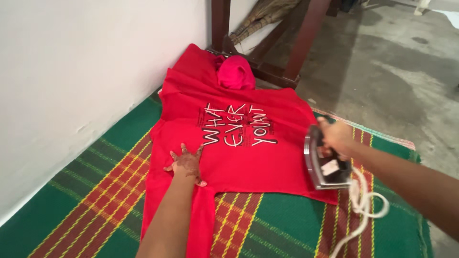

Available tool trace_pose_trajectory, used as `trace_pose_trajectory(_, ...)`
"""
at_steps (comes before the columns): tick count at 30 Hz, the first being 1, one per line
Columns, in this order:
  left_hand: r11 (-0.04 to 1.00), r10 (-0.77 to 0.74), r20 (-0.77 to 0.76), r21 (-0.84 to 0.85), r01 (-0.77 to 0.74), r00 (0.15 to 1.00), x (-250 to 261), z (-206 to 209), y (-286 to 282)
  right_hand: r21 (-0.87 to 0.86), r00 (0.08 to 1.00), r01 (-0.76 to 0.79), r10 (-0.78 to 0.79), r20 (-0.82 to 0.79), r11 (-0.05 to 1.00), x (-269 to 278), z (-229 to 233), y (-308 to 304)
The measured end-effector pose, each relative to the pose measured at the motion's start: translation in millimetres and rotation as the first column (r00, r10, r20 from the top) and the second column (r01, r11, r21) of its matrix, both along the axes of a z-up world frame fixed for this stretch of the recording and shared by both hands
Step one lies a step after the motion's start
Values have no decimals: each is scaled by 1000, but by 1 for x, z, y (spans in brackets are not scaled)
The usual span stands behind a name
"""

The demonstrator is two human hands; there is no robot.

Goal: The person irons a red t-shirt laid out on a green and yellow mat on the floor. They use a handheld electric iron to smooth the fabric, focusing on the sleeves and the main body of the shirt. The person adjusts the shirt's position several times to ensure all areas are covered.

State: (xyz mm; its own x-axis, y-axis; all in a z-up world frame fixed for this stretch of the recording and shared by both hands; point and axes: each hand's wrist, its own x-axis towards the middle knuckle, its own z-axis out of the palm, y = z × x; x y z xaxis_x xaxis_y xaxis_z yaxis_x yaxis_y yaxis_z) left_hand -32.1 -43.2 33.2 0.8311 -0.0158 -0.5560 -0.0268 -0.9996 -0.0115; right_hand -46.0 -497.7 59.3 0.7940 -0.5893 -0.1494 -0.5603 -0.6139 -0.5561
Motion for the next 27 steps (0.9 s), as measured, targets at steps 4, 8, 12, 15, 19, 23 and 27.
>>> trace_pose_trajectory(4, 998, 50, -48, 37, -48, 998, 3, 9, -8, 188, 993, -109, 116, -26, 976, 23, 11, 84)
trace_pose_trajectory(8, 994, 91, -42, 60, -89, 995, 9, 5, -13, 110, 967, -250, 254, -16, 962, 32, -5, 126)
trace_pose_trajectory(12, 994, 90, -87, 78, -83, 992, 8, 1, -12, 69, 985, -161, 165, -55, 985, 55, -14, 96)
trace_pose_trajectory(15, 995, 73, -99, 78, -65, 992, 12, 5, -12, -3, 993, -118, 118, 4, 993, 55, -23, 48)
trace_pose_trajectory(19, 995, 41, -70, 91, -34, 997, 8, 9, -10, 62, 997, -7, 12, -75, 998, 47, -40, -19)
trace_pose_trajectory(23, 997, 47, -55, 68, -43, 997, 3, 15, -12, -254, 992, -38, 66, 104, 966, 50, -57, -57)
trace_pose_trajectory(27, 997, 42, -66, 63, -37, 997, 5, 17, -10, 20, 992, 128, -128, 14, 992, 8, -43, -74)
